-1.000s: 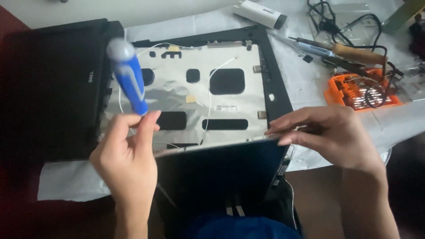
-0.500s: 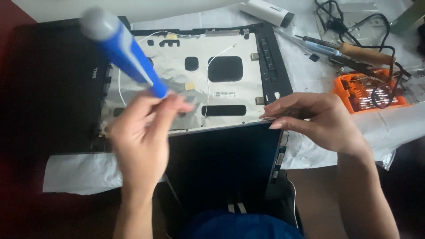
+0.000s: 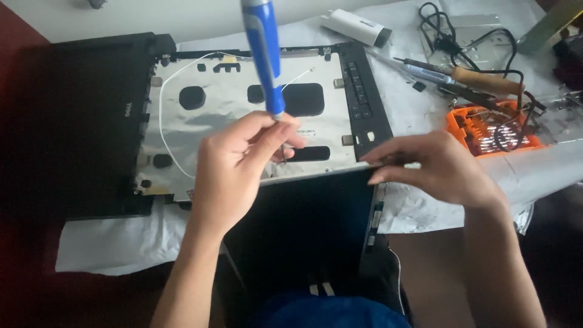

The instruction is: Using a screwdriver to pry an LCD screen panel from a laptop lid and disconnecting the display cable.

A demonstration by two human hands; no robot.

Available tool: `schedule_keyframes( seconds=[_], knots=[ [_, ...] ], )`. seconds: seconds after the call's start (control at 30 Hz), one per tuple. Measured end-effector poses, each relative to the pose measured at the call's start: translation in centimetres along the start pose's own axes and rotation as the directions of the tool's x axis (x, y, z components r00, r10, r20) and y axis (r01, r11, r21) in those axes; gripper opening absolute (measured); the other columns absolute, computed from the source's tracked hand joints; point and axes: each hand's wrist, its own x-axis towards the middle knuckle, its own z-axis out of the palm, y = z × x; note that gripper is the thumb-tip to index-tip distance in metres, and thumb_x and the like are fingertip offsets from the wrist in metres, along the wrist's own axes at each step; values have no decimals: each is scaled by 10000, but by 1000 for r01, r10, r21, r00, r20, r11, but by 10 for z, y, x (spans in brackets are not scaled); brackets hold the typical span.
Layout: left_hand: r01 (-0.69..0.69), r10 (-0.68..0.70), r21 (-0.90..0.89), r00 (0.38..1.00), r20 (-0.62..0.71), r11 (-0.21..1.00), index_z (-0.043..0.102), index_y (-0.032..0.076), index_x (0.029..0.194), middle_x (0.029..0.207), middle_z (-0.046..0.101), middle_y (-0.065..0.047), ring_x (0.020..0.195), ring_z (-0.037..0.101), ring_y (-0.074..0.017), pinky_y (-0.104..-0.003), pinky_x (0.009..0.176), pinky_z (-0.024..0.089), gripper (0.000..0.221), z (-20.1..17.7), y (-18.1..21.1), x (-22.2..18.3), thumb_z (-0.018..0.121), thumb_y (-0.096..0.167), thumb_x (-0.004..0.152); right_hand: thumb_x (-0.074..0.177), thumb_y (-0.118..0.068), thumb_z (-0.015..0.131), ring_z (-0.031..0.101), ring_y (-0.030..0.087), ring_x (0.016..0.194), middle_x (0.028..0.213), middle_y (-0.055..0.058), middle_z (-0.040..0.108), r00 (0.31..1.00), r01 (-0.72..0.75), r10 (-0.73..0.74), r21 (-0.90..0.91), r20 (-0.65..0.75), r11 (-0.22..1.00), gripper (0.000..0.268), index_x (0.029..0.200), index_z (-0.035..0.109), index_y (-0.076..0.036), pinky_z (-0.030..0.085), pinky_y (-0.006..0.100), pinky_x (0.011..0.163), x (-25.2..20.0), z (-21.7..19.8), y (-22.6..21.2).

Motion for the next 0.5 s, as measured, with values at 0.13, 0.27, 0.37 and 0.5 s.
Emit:
schedule_keyframes(
  seconds=[0.13, 0.27, 0.37, 0.5],
  knots=[
    [112, -115, -60, 993, -34, 992, 700, -8, 1077, 942, 789, -120, 754, 779, -161, -232, 668, 689, 216, -10, 15, -9, 573, 158, 1024, 756, -243, 803, 838, 73, 677, 879, 38, 854, 988, 156, -156, 30, -1, 987, 320, 1031, 788, -81, 625, 155, 521, -21, -4, -17],
    [255, -263, -103, 962, -71, 961, 712, 2, 1074, 926, 806, -122, 758, 806, -171, -239, 650, 711, 249, -15, 28, -21, 587, 202, 993, 779, -190, 792, 876, 83, 774, 841, -9, 896, 1000, -6, 6, 42, 2, 999, 309, 1078, 803, -113, 691, 212, 691, -42, 0, -28],
    [296, -307, -129, 949, -68, 946, 723, 8, 1071, 931, 813, -129, 784, 809, -185, -254, 682, 715, 246, -18, 26, -30, 599, 201, 982, 801, -181, 778, 833, 77, 785, 861, -9, 876, 1000, -8, 9, 63, -11, 998, 264, 1052, 802, -100, 670, 211, 718, -34, 5, -32],
    [221, -238, -173, 967, -86, 960, 676, -13, 1126, 939, 776, -143, 832, 813, -212, -282, 697, 727, 245, -27, 5, -31, 555, 175, 1025, 798, -138, 787, 840, 113, 869, 946, 24, 856, 1000, -16, 15, 39, 19, 999, 309, 1106, 771, -109, 679, 239, 838, -8, 8, -27]
  ],
)
